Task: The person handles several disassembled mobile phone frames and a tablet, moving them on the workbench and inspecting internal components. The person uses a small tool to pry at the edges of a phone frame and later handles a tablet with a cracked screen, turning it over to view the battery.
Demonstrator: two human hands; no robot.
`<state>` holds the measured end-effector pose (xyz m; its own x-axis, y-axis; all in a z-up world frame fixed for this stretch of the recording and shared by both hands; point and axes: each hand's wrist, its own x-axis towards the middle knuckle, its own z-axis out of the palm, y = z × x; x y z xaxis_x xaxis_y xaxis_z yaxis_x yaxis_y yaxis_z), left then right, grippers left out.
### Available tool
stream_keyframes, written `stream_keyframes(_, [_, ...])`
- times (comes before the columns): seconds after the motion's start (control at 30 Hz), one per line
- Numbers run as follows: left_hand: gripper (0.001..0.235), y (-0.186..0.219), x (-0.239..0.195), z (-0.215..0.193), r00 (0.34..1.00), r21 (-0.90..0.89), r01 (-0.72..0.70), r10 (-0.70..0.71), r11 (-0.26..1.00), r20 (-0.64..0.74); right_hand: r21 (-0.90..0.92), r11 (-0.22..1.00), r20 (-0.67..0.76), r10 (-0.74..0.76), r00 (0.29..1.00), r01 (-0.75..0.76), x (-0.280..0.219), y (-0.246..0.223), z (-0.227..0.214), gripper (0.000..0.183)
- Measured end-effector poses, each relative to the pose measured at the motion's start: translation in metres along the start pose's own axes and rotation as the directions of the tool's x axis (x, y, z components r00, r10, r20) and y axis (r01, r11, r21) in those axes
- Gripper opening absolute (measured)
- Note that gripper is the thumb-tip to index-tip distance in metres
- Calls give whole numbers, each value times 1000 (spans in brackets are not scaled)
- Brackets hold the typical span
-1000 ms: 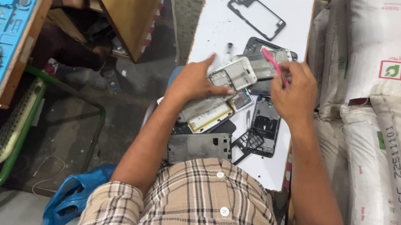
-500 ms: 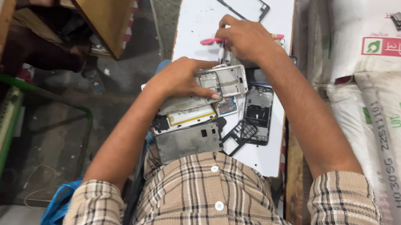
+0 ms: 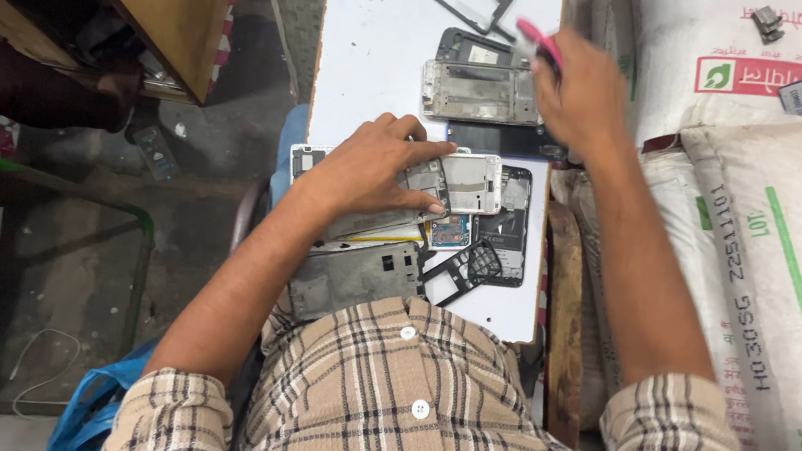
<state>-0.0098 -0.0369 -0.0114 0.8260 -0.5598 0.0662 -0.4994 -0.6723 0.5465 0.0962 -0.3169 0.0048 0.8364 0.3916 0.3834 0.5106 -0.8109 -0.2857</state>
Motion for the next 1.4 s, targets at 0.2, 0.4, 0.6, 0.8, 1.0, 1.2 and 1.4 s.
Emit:
stream_keyframes(0.2, [107, 14, -32, 0, 990, 58, 15, -6, 998, -140, 142, 985, -87, 114, 990, -101, -66, -14, -10, 14])
stream_keyframes(0.4, [132, 28, -54, 8, 995, 201, 74, -59, 977, -80, 26, 998, -191, -51, 980, 57, -47, -14, 12, 18])
stream_keyframes(0.6, [107, 15, -34, 3, 992, 177, -4, 27, 984, -127, -40, 998, -196, -61, 979, 54, 20, -8, 58, 16])
stream_keyframes(0.8, [100, 12, -30, 1, 995, 121, -38, 49, 992, -88, -88, 991, -137, -115, 984, 103, 36, -11, 77, 27])
stream_keyframes(1.0, [105, 27, -28, 4, 997, 66, -52, 55, 996, -46, -54, 980, -52, -194, 980, 191, 45, -17, 77, 48])
stream_keyframes(1.2, [110, 31, -29, 6, 999, -28, -37, 36, 999, -41, -42, 964, -127, -264, 956, 261, 31, -30, 67, 47])
stream_keyframes(1.4, [114, 35, -42, 10, 998, -59, -25, 22, 998, -57, 109, 993, -185, -34, 982, 55, -55, -41, 21, 46])
